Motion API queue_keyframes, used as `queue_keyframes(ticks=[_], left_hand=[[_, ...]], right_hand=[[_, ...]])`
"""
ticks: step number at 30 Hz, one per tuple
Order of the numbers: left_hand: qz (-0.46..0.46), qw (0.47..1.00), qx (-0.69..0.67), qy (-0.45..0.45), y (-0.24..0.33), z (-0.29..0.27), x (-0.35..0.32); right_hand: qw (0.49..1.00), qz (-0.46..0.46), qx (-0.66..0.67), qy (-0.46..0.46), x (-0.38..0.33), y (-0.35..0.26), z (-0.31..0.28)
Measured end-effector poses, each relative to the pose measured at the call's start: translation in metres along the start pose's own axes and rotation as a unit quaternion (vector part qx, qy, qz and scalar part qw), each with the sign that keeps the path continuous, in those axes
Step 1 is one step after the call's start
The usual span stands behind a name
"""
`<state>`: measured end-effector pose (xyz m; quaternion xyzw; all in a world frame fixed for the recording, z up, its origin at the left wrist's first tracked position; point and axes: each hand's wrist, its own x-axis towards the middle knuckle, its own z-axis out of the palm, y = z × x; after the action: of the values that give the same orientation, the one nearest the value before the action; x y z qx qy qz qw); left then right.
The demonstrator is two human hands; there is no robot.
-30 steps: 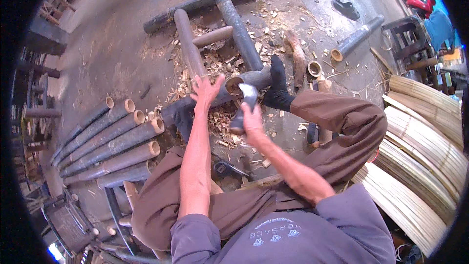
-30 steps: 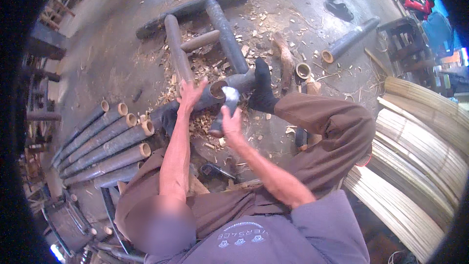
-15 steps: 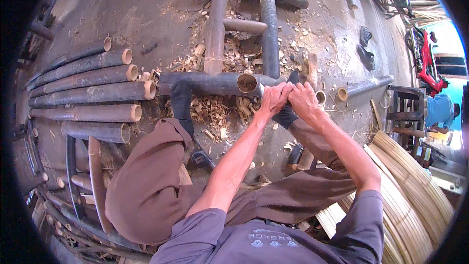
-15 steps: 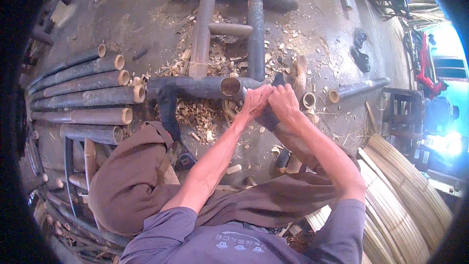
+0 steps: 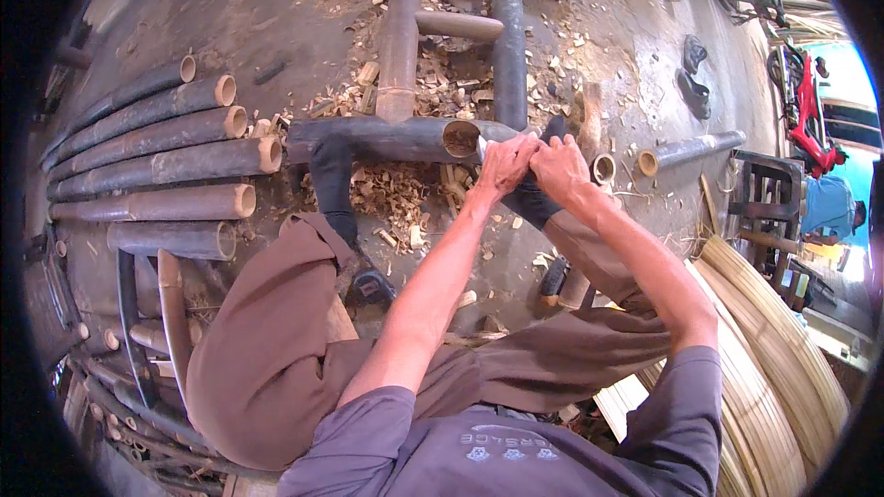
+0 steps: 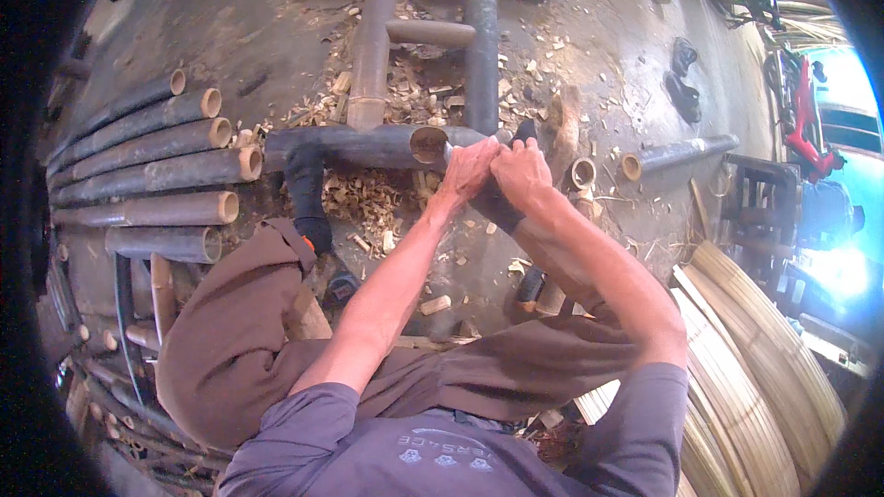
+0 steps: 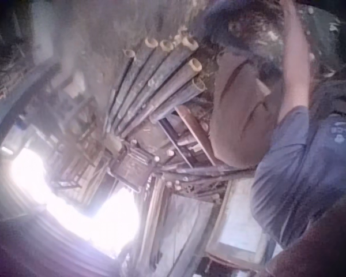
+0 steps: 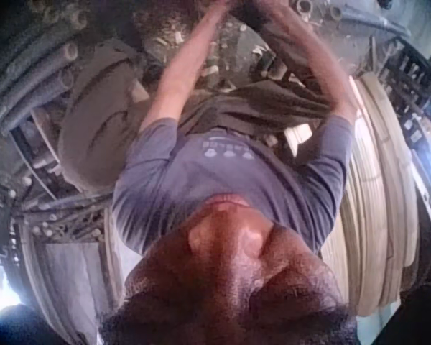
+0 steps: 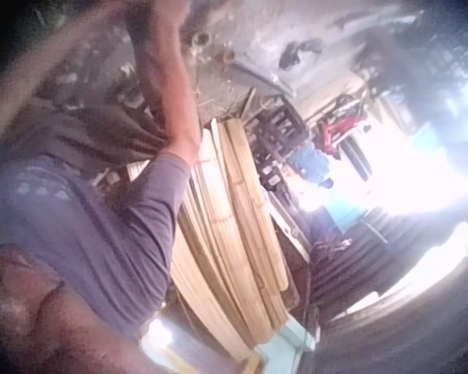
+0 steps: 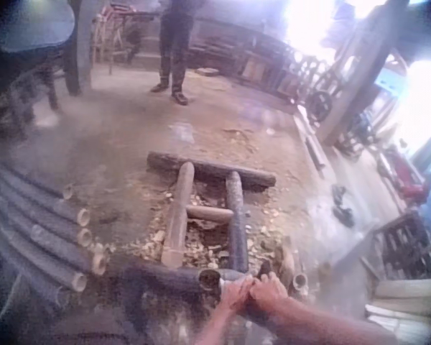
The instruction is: The person sits on the floor and assembles bamboo poles into a ladder-like structure. They fit poles into joints, tap them with a wooden mallet, and use a hand saw to trim ends for a snug fit.
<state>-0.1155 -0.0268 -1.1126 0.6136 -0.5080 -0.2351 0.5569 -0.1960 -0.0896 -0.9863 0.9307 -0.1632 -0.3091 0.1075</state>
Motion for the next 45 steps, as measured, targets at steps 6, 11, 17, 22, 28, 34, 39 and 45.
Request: queue_keyframes(ticks=[6,11,17,22,28,34,39,45], left_hand=[[0.005,0.999,0.049,-0.005,-0.009,-0.008,-0.025],[-0.052,0.997,0.005,-0.065,-0.006,-0.012,-0.037],[-0.065,0.985,0.037,-0.155,-0.011,-0.031,-0.047],[0.033,0.982,0.170,0.071,0.021,-0.087,-0.010],[-0.111,0.893,0.424,-0.103,-0.055,-0.165,-0.005],[-0.139,0.875,0.419,-0.198,-0.061,-0.170,-0.018],[-0.136,0.876,0.421,-0.193,-0.068,-0.172,-0.025],[-0.128,0.882,0.409,-0.194,-0.059,-0.166,-0.021]], right_hand=[[0.999,0.006,0.047,0.011,-0.004,-0.022,0.013],[0.993,0.049,0.102,0.020,-0.012,-0.044,0.047],[0.972,0.094,0.195,0.090,-0.019,-0.074,0.067],[0.884,0.206,0.393,0.144,-0.046,-0.083,0.057],[0.318,0.266,0.876,0.248,-0.002,-0.149,0.065],[0.069,0.303,0.938,0.152,0.037,-0.209,0.026],[-0.016,0.340,0.932,0.127,0.049,-0.223,0.001],[0.033,0.381,0.913,0.143,0.063,-0.214,0.008]])
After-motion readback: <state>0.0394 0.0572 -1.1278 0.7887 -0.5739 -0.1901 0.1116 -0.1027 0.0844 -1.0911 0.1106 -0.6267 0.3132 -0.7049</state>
